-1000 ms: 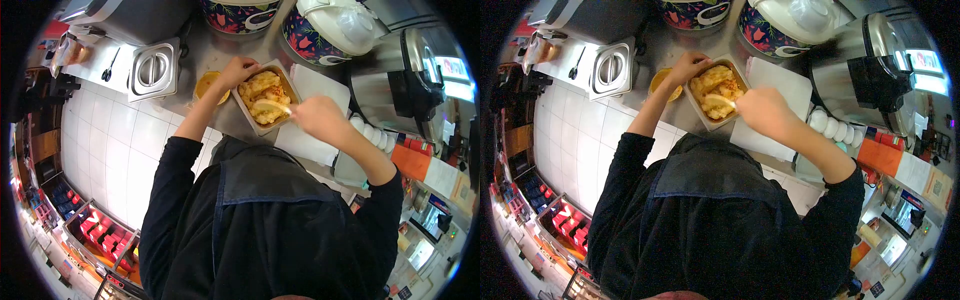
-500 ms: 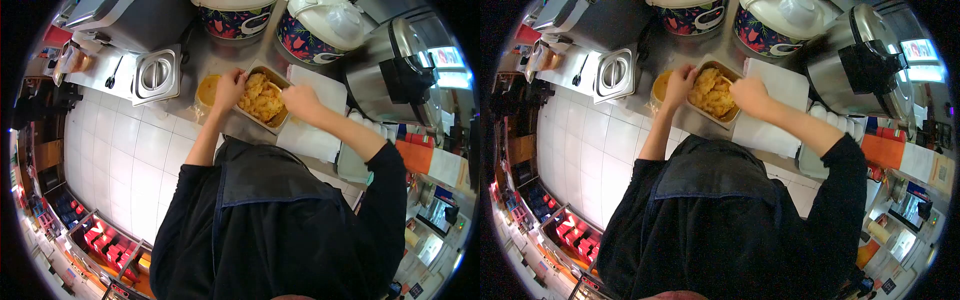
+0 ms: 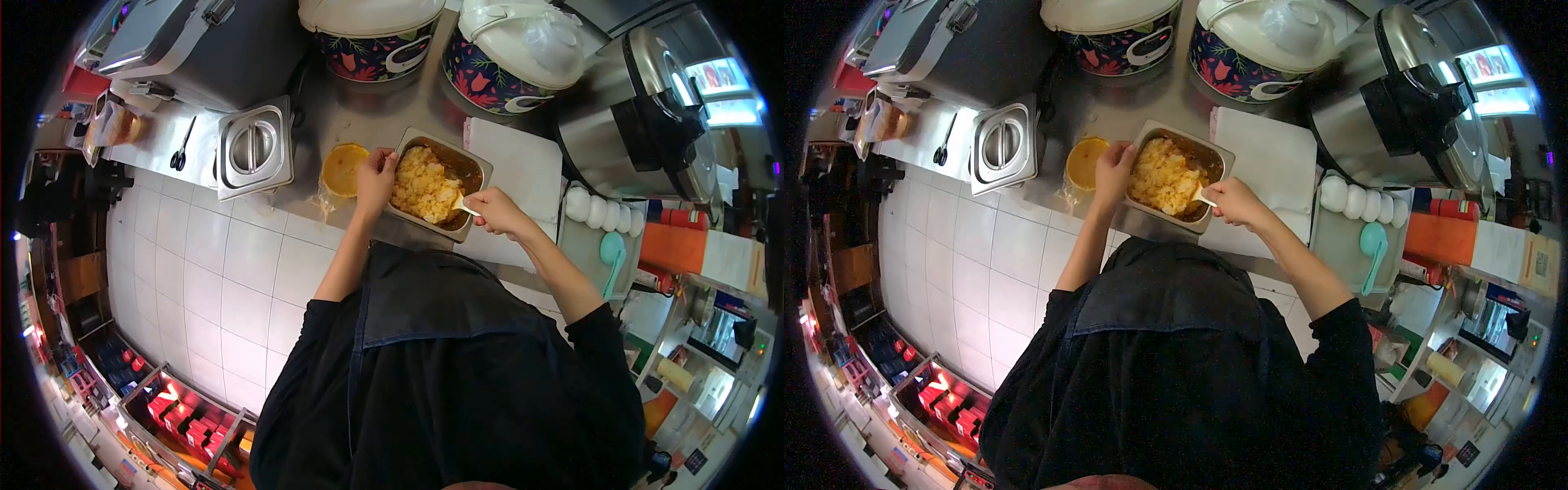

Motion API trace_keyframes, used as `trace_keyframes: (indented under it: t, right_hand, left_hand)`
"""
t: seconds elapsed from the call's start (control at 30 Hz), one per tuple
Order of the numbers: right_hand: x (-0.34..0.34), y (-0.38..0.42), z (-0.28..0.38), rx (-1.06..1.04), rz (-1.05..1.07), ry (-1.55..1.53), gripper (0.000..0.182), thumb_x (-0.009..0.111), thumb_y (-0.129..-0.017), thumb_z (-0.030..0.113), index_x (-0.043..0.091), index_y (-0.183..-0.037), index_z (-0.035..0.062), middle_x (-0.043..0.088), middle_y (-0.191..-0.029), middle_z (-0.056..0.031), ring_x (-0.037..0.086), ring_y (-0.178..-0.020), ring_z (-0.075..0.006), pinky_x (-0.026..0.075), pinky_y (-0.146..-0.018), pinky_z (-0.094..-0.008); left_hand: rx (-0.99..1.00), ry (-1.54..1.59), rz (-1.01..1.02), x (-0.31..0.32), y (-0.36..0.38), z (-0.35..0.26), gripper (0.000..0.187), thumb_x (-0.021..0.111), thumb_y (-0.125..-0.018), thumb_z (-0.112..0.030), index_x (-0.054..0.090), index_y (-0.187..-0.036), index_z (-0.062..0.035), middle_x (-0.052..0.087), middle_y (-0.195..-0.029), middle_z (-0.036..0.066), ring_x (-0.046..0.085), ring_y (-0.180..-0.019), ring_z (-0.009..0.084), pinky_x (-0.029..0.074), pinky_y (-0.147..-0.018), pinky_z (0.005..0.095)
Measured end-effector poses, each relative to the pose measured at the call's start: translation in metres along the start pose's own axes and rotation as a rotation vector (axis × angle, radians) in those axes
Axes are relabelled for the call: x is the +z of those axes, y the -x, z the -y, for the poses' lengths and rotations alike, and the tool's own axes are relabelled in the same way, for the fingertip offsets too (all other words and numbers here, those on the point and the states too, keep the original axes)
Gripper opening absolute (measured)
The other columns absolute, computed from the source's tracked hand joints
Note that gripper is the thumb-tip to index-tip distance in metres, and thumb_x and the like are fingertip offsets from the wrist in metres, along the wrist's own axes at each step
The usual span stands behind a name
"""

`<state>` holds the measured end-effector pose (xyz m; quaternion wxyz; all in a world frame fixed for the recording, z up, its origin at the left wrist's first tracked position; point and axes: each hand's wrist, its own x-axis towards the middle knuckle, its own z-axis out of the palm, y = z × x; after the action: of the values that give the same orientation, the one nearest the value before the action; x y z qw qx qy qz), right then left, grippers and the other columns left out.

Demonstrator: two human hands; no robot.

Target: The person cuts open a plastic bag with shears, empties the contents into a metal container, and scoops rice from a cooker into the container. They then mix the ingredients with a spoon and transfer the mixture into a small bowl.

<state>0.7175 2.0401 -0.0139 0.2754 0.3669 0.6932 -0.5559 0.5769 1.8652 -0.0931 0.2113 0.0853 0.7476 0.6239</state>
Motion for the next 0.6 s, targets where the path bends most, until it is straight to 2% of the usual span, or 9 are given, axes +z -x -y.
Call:
trace_keyframes:
  t: [0.13, 0.2, 0.27, 0.33, 0.4, 0.43, 0.5, 0.53, 0.6]
  right_hand:
    - [-0.007, -0.001, -0.004, -0.021, 0.049, -0.037, 0.024, 0.049, -0.09, 0.026, 0.055, -0.075, 0.0072, 0.045, -0.055, 0.0014, 0.033, -0.039, -0.0033, 0.023, -0.033, -0.0189]
    - [-0.008, -0.002, -0.009, -0.043, 0.055, -0.036, 0.024, 0.05, -0.089, 0.026, 0.06, -0.082, 0.0049, 0.046, -0.056, 0.0004, 0.035, -0.04, -0.0043, 0.025, -0.034, -0.0196]
    - [-0.011, -0.002, -0.013, -0.096, 0.044, -0.073, 0.025, 0.051, -0.089, 0.027, 0.06, -0.082, 0.0051, 0.045, -0.055, 0.0015, 0.034, -0.04, -0.0036, 0.026, -0.035, -0.0195]
    - [-0.016, 0.003, -0.01, -0.099, 0.041, -0.077, 0.025, 0.051, -0.089, 0.028, 0.061, -0.082, 0.0052, 0.044, -0.055, 0.0022, 0.034, -0.041, -0.0034, 0.026, -0.036, -0.0194]
    - [-0.02, 0.004, -0.012, -0.095, 0.043, -0.088, 0.025, 0.051, -0.089, 0.028, 0.061, -0.083, 0.0053, 0.043, -0.055, 0.0029, 0.033, -0.041, -0.0031, 0.026, -0.036, -0.0192]
    - [-0.024, 0.004, -0.015, -0.129, 0.057, -0.079, 0.026, 0.051, -0.09, 0.028, 0.061, -0.084, 0.0054, 0.043, -0.055, 0.0035, 0.032, -0.042, -0.003, 0.025, -0.037, -0.019]
    - [-0.028, 0.006, -0.016, -0.164, 0.081, -0.086, 0.026, 0.05, -0.09, 0.028, 0.06, -0.084, 0.0058, 0.042, -0.055, 0.0045, 0.03, -0.043, -0.0025, 0.024, -0.039, -0.0186]
    - [-0.028, 0.007, -0.018, -0.164, 0.087, -0.087, 0.026, 0.05, -0.09, 0.028, 0.06, -0.084, 0.0058, 0.042, -0.055, 0.0045, 0.03, -0.043, -0.0025, 0.024, -0.039, -0.0186]
    - [-0.03, 0.008, -0.022, -0.154, 0.078, -0.111, 0.025, 0.05, -0.09, 0.028, 0.058, -0.081, 0.0069, 0.042, -0.055, 0.0046, 0.031, -0.043, -0.0023, 0.024, -0.038, -0.0187]
  left_hand:
    - [0.024, 0.106, -0.013, -0.001, 0.0, -0.003, 0.019, 0.054, -0.087, -0.018, 0.059, -0.09, 0.0001, 0.054, -0.064, 0.005, 0.045, -0.052, 0.0116, 0.038, -0.051, 0.0265]
    - [0.103, -0.332, -0.035, -0.018, 0.01, -0.017, 0.021, 0.052, -0.087, -0.017, 0.059, -0.095, 0.0004, 0.061, -0.087, 0.013, 0.056, -0.08, 0.023, 0.043, -0.074, 0.0305]
    - [0.481, -0.688, -0.505, -0.041, 0.031, -0.03, 0.021, 0.052, -0.086, -0.016, 0.058, -0.097, 0.0008, 0.055, -0.097, 0.015, 0.049, -0.095, 0.0275, 0.039, -0.083, 0.0356]
    - [0.499, -0.561, -0.594, -0.065, 0.061, -0.02, 0.033, 0.056, -0.083, -0.013, 0.049, -0.112, 0.0001, 0.046, -0.11, 0.016, 0.039, -0.108, 0.0279, 0.034, -0.088, 0.0389]
    - [0.571, -0.367, -0.735, -0.071, 0.089, 0.046, 0.067, 0.068, -0.074, -0.019, 0.031, -0.127, -0.002, 0.038, -0.12, 0.015, 0.038, -0.109, 0.0277, 0.033, -0.089, 0.0406]
    - [0.569, -0.371, -0.734, -0.068, 0.099, 0.069, 0.067, 0.068, -0.074, -0.019, 0.031, -0.127, -0.002, 0.038, -0.12, 0.015, 0.038, -0.109, 0.0277, 0.033, -0.089, 0.0406]
    - [0.53, -0.421, -0.646, -0.059, 0.112, 0.095, 0.089, 0.077, -0.061, -0.022, 0.023, -0.127, 0.0016, 0.033, -0.121, 0.019, 0.035, -0.111, 0.0258, 0.032, -0.09, 0.038]
    - [0.529, -0.427, -0.647, -0.058, 0.107, 0.088, 0.089, 0.077, -0.061, -0.022, 0.023, -0.127, 0.0016, 0.033, -0.121, 0.019, 0.035, -0.111, 0.0258, 0.032, -0.09, 0.038]
    - [0.422, -0.372, -0.592, -0.055, 0.084, 0.074, 0.098, 0.082, -0.051, -0.028, 0.025, -0.125, -0.0001, 0.038, -0.117, 0.016, 0.036, -0.111, 0.0265, 0.031, -0.091, 0.0396]
